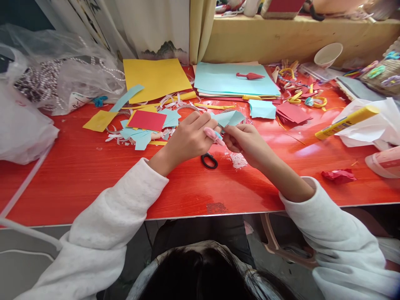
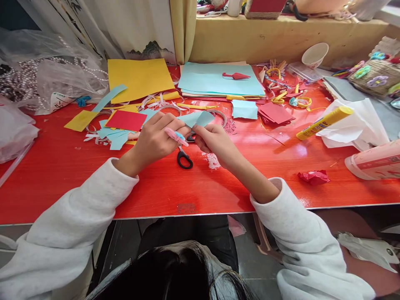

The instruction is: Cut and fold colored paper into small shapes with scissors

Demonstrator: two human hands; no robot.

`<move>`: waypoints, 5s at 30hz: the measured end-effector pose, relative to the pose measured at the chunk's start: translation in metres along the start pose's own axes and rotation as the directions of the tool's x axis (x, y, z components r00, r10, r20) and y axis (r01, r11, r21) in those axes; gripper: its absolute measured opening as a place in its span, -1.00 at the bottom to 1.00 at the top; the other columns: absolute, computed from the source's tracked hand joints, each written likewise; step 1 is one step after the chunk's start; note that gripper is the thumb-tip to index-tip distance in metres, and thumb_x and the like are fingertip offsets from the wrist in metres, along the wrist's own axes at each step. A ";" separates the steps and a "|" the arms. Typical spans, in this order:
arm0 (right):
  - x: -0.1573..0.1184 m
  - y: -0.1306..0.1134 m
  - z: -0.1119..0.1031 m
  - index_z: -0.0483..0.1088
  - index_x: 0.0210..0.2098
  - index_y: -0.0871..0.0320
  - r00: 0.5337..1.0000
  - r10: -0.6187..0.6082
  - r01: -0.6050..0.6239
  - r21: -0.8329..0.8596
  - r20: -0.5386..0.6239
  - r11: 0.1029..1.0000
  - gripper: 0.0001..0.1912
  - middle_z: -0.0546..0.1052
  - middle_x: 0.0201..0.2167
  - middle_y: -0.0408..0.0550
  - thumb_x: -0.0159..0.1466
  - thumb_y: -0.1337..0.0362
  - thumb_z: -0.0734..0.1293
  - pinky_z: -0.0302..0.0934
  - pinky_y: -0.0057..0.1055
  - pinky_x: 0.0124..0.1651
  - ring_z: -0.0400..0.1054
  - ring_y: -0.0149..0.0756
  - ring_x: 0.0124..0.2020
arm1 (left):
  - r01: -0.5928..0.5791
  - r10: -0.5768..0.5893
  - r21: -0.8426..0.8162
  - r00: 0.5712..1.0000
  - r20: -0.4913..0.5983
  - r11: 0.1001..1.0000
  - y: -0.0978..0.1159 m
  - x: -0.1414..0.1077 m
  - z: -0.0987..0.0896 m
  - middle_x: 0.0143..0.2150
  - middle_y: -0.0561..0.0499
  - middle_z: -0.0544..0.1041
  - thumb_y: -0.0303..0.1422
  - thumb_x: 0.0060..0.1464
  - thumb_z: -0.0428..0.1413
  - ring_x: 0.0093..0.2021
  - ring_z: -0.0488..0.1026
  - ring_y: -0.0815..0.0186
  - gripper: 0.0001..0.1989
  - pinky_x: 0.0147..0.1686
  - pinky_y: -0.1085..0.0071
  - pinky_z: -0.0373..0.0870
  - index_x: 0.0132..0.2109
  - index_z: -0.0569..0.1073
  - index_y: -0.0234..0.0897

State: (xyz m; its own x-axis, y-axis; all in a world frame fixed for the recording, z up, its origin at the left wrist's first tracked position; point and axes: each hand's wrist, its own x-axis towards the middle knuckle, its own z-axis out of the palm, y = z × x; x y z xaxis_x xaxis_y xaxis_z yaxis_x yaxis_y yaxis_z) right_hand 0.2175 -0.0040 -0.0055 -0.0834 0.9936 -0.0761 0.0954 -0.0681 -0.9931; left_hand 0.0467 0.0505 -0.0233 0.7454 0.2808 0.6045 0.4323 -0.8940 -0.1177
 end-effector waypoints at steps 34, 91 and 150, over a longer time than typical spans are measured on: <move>-0.002 -0.002 -0.004 0.26 -0.55 0.15 0.983 -0.128 0.126 -0.025 -0.130 0.992 -0.76 0.23 -0.65 -0.23 0.24 0.30 0.31 -0.11 -0.49 -0.59 0.02 -0.55 -0.65 | 0.145 -0.158 -0.135 0.983 -0.092 0.980 -0.001 0.005 0.004 -0.26 -0.06 0.42 -0.21 0.34 -0.30 -0.09 0.44 0.17 -0.62 -0.09 0.09 0.34 -0.19 0.35 -0.22; 0.006 0.006 -0.015 0.48 -0.33 0.17 0.947 -0.321 0.306 -0.332 0.012 0.892 -0.70 0.47 -0.39 -0.10 0.19 0.04 0.39 0.14 -0.38 -0.32 0.28 -0.37 -0.37 | 0.346 -0.335 -0.245 0.938 0.088 0.906 0.005 0.006 0.006 -0.14 -0.05 0.54 -0.35 0.27 -0.05 -0.11 0.47 0.28 -0.81 -0.06 0.32 0.40 -0.12 0.43 -0.28; 0.008 0.008 -0.019 0.32 -0.50 0.15 0.930 -0.367 0.310 -0.548 0.006 0.777 -0.67 0.28 -0.55 -0.16 0.29 0.07 0.29 -0.04 -0.37 -0.41 0.08 -0.41 -0.48 | 0.579 -0.468 -0.610 0.810 0.354 0.541 0.009 0.014 -0.002 -0.53 0.07 0.33 -0.08 0.17 0.05 -0.35 0.38 0.35 -0.62 -0.33 0.36 0.37 -0.48 0.33 -0.25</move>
State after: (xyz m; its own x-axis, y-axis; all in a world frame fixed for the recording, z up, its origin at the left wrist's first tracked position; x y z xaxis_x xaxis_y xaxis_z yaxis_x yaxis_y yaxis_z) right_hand 0.2363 0.0051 -0.0122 -0.1188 0.9487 0.2929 0.5916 0.3045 -0.7465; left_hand 0.0605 0.0456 -0.0144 0.5807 0.7694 0.2661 0.3558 -0.5339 0.7670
